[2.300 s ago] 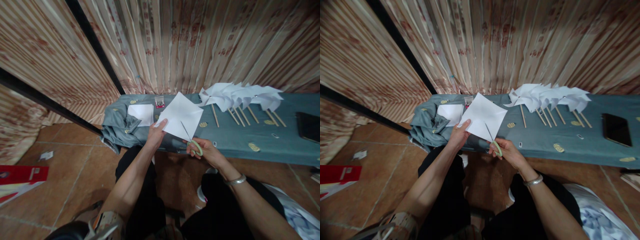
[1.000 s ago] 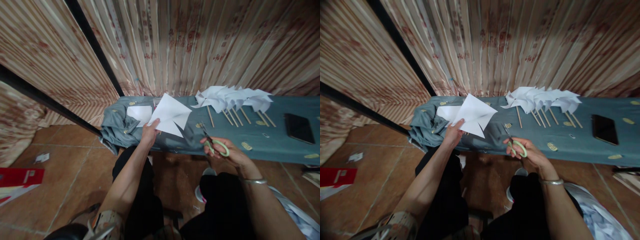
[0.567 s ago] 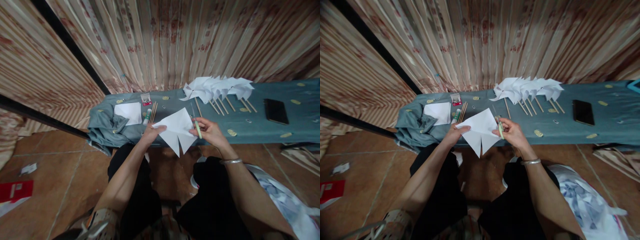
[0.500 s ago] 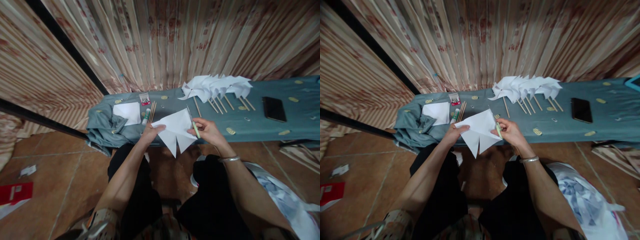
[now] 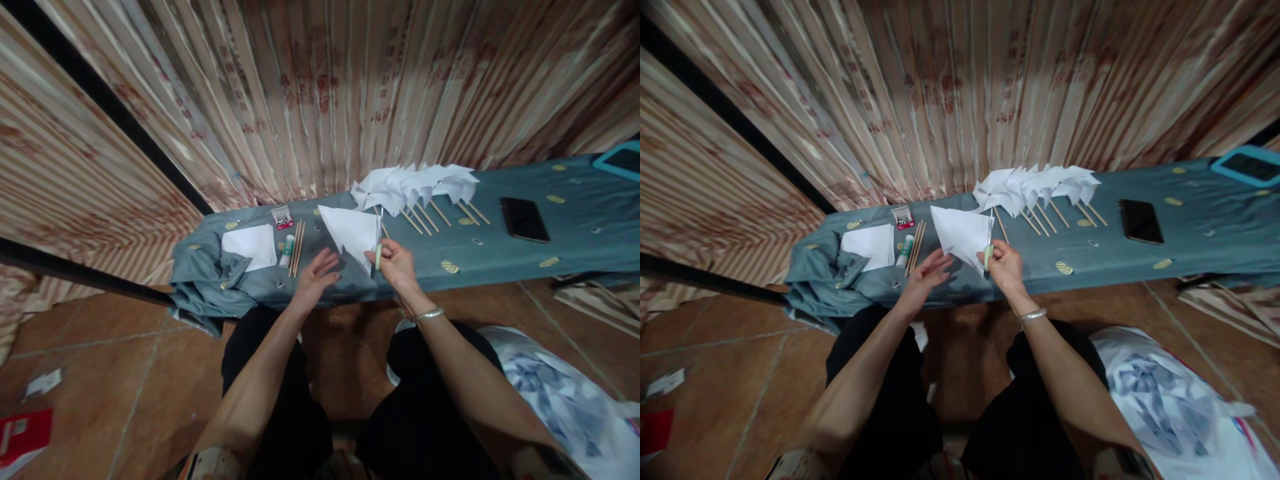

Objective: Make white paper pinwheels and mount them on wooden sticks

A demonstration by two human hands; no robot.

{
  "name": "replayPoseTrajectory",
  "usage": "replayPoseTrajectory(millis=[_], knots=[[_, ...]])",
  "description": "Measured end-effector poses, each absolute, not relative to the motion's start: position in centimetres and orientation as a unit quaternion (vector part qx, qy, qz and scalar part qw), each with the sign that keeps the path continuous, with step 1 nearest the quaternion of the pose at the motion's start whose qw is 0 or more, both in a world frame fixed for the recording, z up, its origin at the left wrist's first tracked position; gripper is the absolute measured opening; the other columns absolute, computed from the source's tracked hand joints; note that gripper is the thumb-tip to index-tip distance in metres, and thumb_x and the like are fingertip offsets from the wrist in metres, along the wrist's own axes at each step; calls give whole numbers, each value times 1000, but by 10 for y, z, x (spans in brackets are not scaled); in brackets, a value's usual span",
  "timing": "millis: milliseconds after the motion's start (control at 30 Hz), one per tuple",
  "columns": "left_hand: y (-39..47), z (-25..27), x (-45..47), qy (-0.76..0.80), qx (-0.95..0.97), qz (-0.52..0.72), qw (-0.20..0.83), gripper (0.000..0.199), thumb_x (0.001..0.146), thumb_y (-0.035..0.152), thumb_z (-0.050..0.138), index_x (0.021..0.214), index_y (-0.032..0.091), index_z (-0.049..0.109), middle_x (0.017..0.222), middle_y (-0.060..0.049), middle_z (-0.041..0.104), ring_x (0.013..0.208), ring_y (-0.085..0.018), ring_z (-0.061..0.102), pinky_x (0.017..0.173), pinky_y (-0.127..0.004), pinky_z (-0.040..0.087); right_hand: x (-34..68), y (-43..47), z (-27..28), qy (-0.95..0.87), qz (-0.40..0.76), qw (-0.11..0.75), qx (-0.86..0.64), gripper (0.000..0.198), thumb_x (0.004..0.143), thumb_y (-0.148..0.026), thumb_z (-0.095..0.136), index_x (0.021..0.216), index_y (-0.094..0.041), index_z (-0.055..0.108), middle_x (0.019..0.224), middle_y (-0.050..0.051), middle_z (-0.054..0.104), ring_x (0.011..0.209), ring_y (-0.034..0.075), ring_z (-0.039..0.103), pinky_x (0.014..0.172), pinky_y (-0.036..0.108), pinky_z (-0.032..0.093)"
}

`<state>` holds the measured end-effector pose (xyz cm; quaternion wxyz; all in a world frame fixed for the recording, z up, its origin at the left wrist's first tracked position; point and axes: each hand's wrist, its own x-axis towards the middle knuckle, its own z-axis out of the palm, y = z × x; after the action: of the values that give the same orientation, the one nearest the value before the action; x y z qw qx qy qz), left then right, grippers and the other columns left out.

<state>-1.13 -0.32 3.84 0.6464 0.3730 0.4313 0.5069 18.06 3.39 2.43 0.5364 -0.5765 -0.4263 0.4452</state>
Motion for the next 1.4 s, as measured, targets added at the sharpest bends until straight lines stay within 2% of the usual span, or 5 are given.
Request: replayPoseTrajectory(millis=[100, 300, 667, 1033, 1400], knots=[[-6, 27, 8, 462, 424, 503, 594, 72, 50, 21, 86, 118, 21, 62, 129, -11, 63, 126, -31, 53, 107, -47, 39, 168, 34, 17, -459, 411, 531, -582, 51, 54, -49, 78, 93, -20, 63, 55, -7, 60, 50, 12, 52, 51, 25, 42], [3, 23, 19, 492, 415, 568, 513, 37, 69, 31, 75, 102, 16, 70, 114, -10, 71, 114, -26, 62, 108, -40, 40, 145, 37, 13, -490, 425, 513, -563, 48, 58, -51, 76, 93, -20, 64, 66, -2, 68, 61, 16, 61, 59, 27, 49], [23, 29, -2, 537, 351, 637, 428, 44, 64, 21, 78, 105, 15, 66, 107, -8, 73, 107, -23, 66, 96, -33, 49, 147, 21, 34, -474, 546, 482, -496, 55, 49, -58, 84, 83, -22, 61, 60, -4, 62, 54, 13, 54, 52, 26, 45], [27, 43, -33, 538, 287, 667, 428, 28, 59, 20, 79, 84, 12, 70, 86, -7, 75, 78, -19, 69, 76, -31, 55, 174, -24, 49, -576, 698, 171, -390, 50, 70, -60, 73, 90, -15, 64, 73, 3, 68, 61, 11, 59, 57, 24, 44], [26, 40, -24, 529, 305, 660, 437, 20, 61, 19, 78, 79, 14, 70, 84, -5, 75, 81, -19, 69, 79, -30, 54, 160, -29, 34, -557, 710, 185, -389, 52, 70, -61, 72, 95, -17, 63, 83, 6, 71, 71, 15, 64, 63, 26, 49]])
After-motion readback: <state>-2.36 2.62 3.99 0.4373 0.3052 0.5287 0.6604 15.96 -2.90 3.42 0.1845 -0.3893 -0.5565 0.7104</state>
